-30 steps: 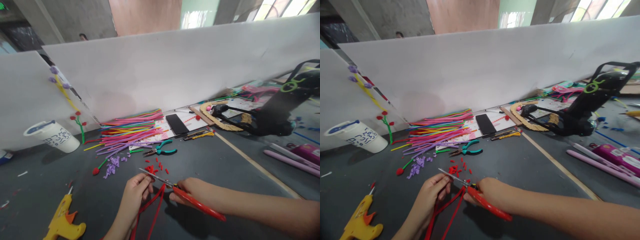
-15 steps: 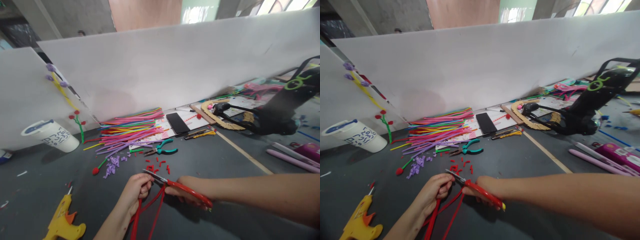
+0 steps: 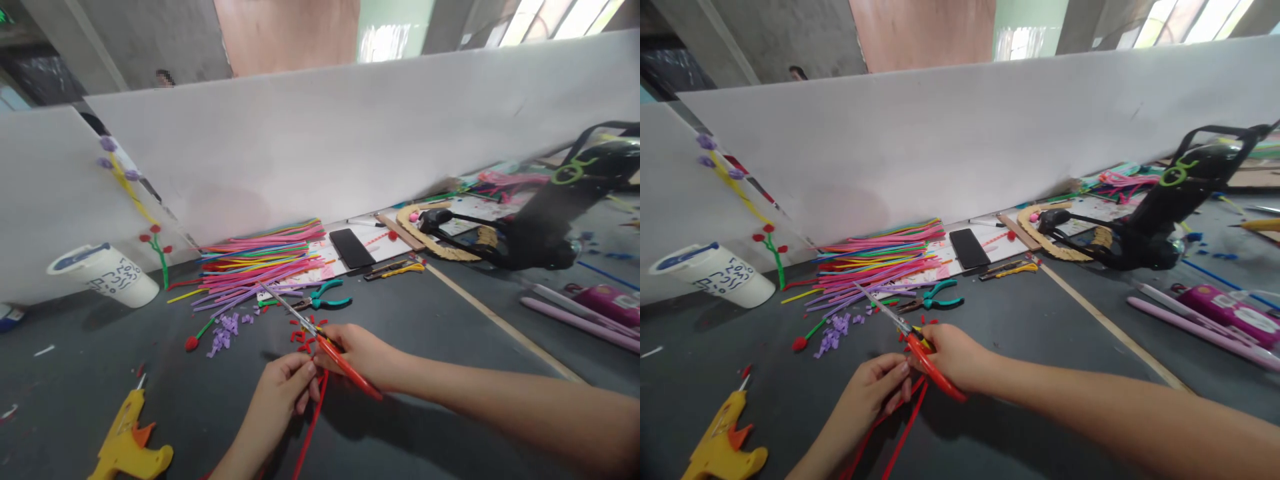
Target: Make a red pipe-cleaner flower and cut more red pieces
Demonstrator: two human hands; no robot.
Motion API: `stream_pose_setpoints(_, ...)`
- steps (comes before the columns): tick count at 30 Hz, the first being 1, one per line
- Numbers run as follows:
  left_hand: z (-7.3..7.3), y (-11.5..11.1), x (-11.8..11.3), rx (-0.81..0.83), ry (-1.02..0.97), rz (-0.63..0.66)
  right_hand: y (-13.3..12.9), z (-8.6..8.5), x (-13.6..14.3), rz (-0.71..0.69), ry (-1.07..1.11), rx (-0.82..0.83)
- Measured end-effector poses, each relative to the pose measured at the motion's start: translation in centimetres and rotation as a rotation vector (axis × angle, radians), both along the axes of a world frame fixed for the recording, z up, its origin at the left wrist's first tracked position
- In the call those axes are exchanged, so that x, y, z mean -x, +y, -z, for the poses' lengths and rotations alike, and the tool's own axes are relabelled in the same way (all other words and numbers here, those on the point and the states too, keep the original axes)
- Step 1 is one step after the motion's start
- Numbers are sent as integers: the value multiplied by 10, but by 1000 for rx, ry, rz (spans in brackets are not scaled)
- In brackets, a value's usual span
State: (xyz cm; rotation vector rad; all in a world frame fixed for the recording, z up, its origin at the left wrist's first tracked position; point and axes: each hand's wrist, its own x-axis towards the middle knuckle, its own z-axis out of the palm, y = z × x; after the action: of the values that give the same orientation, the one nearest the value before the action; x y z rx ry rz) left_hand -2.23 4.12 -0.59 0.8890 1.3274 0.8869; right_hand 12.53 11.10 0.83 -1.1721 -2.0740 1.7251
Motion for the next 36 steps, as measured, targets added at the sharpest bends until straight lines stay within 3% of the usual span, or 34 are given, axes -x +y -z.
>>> stream_pose_setpoints(6, -5, -6, -5, -28, 77, 22, -7, 2, -1, -6, 13, -43)
stream_pose_setpoints(17, -3, -10, -7, -30, -9, -16, -10, -6, -4, -56, 44, 2)
stream_pose_setpoints(24, -6, -10, -4, 31, 2, 28, -3, -15, -3, -49, 14, -3)
stream_pose_setpoints(36, 4, -8, -1, 54, -66, -59, 3, -11, 1, -40, -63, -79)
